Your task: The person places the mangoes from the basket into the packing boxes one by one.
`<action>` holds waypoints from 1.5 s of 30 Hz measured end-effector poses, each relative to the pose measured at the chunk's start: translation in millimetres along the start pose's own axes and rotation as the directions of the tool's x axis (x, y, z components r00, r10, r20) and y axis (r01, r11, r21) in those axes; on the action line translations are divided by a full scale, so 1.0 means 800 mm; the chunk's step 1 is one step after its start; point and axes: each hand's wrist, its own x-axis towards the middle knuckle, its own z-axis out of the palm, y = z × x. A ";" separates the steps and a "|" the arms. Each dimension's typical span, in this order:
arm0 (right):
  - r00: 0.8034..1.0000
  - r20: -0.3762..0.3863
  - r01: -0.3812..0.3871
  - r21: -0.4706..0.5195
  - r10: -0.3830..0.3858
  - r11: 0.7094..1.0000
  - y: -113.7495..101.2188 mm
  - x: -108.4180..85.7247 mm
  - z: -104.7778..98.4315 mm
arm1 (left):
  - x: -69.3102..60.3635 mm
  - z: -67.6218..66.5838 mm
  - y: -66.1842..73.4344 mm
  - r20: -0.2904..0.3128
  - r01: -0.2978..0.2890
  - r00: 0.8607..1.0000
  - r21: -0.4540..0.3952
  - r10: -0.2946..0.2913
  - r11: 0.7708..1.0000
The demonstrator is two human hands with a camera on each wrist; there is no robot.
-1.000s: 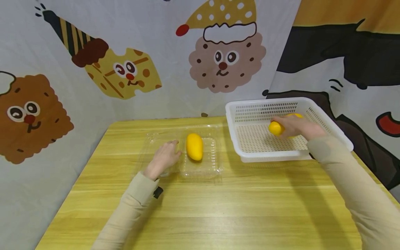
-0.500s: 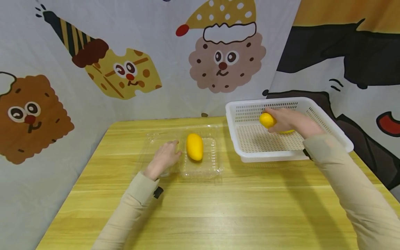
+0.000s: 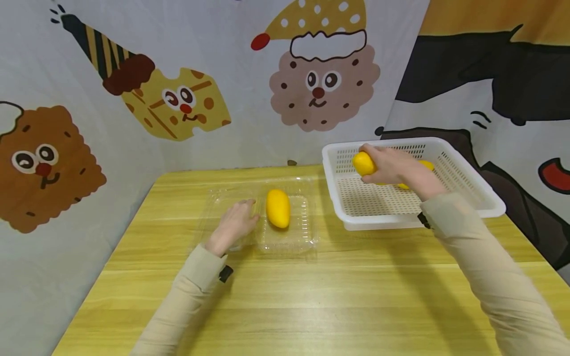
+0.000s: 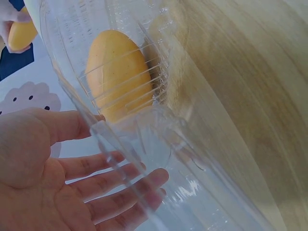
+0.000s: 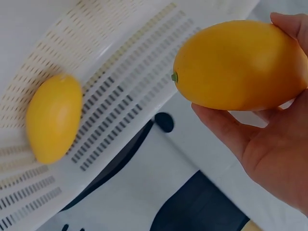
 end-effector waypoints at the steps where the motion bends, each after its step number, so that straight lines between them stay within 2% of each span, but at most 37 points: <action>1: 1.000 -0.005 0.001 0.002 -0.001 1.000 -0.003 0.001 0.000 | 0.000 0.000 0.000 -0.001 0.000 1.000 0.000 0.000 1.000; 16: 0.994 -0.105 0.020 0.083 -0.011 0.996 -0.058 0.007 0.001 | 0.000 0.001 0.000 -0.010 0.006 1.000 0.006 -0.006 1.000; 28: 0.986 -0.165 0.016 0.191 0.016 0.982 -0.105 0.011 0.008 | -0.001 0.000 0.000 -0.008 0.000 1.000 0.001 0.000 1.000; 38: 0.980 -0.196 0.013 0.171 0.021 0.985 -0.141 0.019 0.028 | -0.001 0.001 0.000 -0.009 0.007 1.000 -0.002 -0.007 1.000; 45: 0.978 -0.202 -0.023 0.138 0.051 0.990 -0.167 0.020 0.045 | 0.000 0.001 0.001 -0.008 0.010 1.000 -0.003 -0.010 1.000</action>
